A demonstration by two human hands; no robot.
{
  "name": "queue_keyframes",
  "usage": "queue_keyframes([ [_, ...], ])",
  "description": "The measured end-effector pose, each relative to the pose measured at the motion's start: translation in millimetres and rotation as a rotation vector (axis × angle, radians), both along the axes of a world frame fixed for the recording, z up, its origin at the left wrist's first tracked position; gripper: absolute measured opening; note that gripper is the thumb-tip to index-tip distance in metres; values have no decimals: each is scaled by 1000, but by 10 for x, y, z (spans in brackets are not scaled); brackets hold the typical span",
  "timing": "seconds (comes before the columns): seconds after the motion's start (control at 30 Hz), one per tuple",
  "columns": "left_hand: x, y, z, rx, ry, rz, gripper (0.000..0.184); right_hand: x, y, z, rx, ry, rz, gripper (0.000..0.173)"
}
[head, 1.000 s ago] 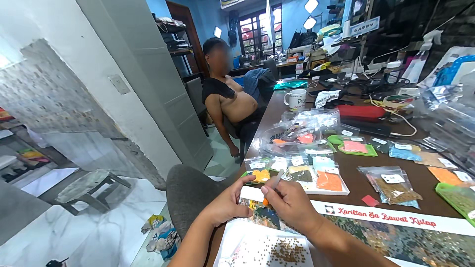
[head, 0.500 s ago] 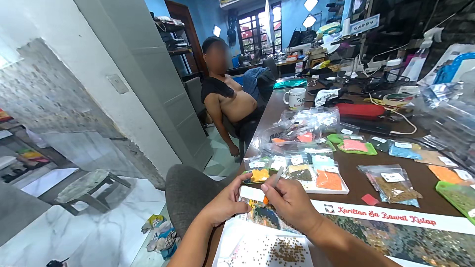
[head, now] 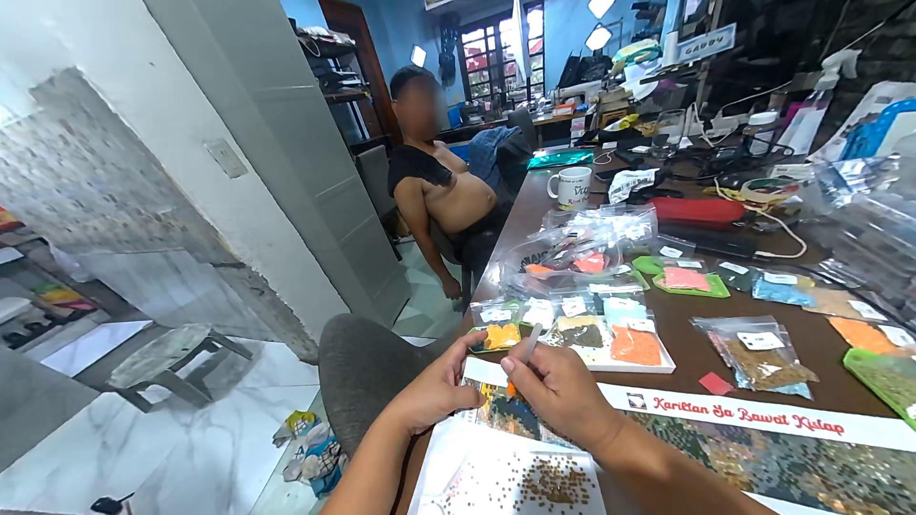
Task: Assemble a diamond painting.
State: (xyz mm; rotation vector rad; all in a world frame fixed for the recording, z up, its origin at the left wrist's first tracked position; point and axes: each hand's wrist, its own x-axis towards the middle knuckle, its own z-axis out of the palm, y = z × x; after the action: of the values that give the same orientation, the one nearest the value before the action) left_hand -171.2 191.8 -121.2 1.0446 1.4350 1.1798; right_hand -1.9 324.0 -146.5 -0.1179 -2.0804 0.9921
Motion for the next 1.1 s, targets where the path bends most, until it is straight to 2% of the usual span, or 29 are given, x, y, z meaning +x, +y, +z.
queue_keyframes([
  [1.1,-13,-13,-9,17,3,-39,85,-4,14,-10,2,-9,-4,37],
])
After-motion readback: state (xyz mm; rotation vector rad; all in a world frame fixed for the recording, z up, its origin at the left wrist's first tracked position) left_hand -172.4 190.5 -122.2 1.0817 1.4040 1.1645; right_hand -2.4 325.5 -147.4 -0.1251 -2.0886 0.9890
